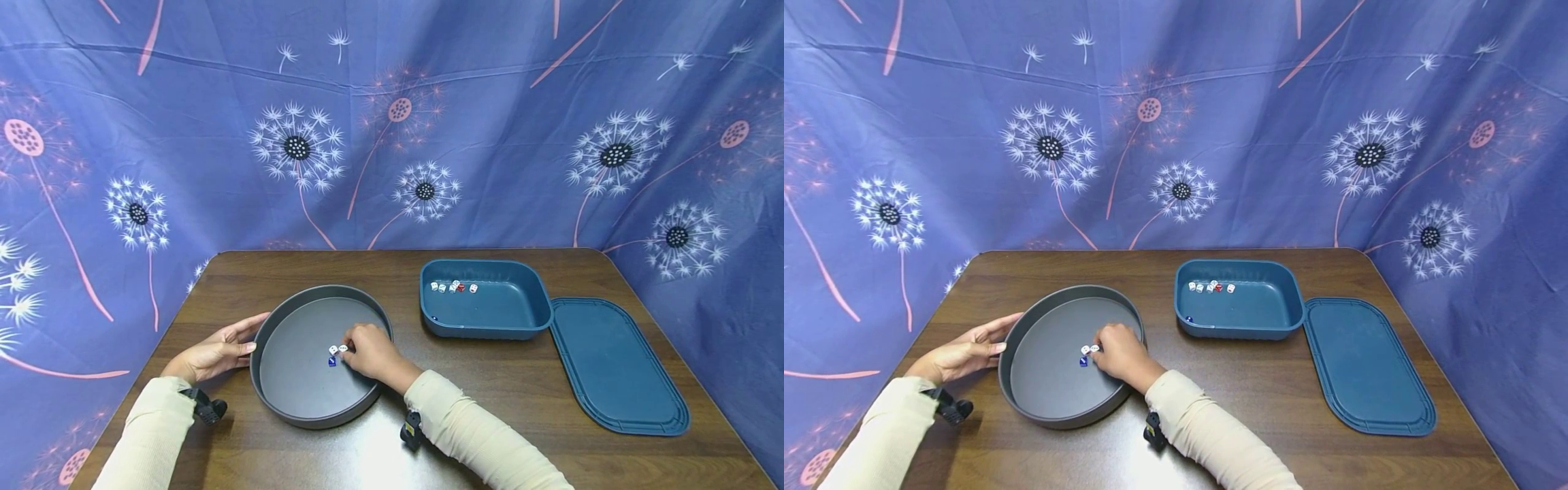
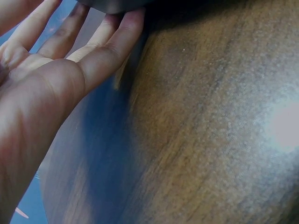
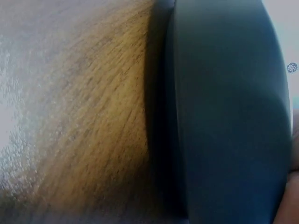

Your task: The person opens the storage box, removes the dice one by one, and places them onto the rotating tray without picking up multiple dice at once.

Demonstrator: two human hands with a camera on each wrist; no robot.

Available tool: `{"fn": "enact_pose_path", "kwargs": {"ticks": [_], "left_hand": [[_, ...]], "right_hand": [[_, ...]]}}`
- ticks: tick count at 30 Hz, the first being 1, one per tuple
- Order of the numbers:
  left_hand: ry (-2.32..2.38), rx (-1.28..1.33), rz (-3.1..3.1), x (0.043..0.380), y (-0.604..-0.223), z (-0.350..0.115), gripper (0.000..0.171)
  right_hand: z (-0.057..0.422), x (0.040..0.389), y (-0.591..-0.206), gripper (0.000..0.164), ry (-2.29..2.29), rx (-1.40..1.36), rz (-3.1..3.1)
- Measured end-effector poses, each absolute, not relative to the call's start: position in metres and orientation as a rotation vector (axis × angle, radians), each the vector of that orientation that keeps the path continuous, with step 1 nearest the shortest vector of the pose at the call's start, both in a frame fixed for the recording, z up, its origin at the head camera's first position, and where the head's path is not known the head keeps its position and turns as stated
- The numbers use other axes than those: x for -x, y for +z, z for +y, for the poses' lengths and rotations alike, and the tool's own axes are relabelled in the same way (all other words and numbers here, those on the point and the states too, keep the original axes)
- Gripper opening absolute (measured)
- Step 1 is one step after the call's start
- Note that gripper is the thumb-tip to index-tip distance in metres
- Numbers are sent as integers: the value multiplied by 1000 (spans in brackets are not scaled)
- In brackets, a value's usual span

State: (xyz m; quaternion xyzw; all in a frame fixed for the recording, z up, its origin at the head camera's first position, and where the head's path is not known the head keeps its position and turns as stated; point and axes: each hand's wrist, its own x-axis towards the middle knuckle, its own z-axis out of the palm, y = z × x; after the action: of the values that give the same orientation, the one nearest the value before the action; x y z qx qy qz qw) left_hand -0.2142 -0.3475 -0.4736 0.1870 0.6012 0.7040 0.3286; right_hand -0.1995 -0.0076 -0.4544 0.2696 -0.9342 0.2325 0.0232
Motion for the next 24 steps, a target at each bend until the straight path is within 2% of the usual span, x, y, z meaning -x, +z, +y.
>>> {"fn": "enact_pose_path", "kwargs": {"ticks": [7,16,24], "left_hand": [[1846,-475,1571,214,-473,-347,66],[1846,-476,1568,214,-473,-347,66],[1834,-474,1597,214,-474,-348,66]], "right_hand": [[-6,201,-452,17,903,-815,-2859],[2,212,-445,16,1179,-852,-2779],[20,221,-426,20,1290,-796,-2747]]}}
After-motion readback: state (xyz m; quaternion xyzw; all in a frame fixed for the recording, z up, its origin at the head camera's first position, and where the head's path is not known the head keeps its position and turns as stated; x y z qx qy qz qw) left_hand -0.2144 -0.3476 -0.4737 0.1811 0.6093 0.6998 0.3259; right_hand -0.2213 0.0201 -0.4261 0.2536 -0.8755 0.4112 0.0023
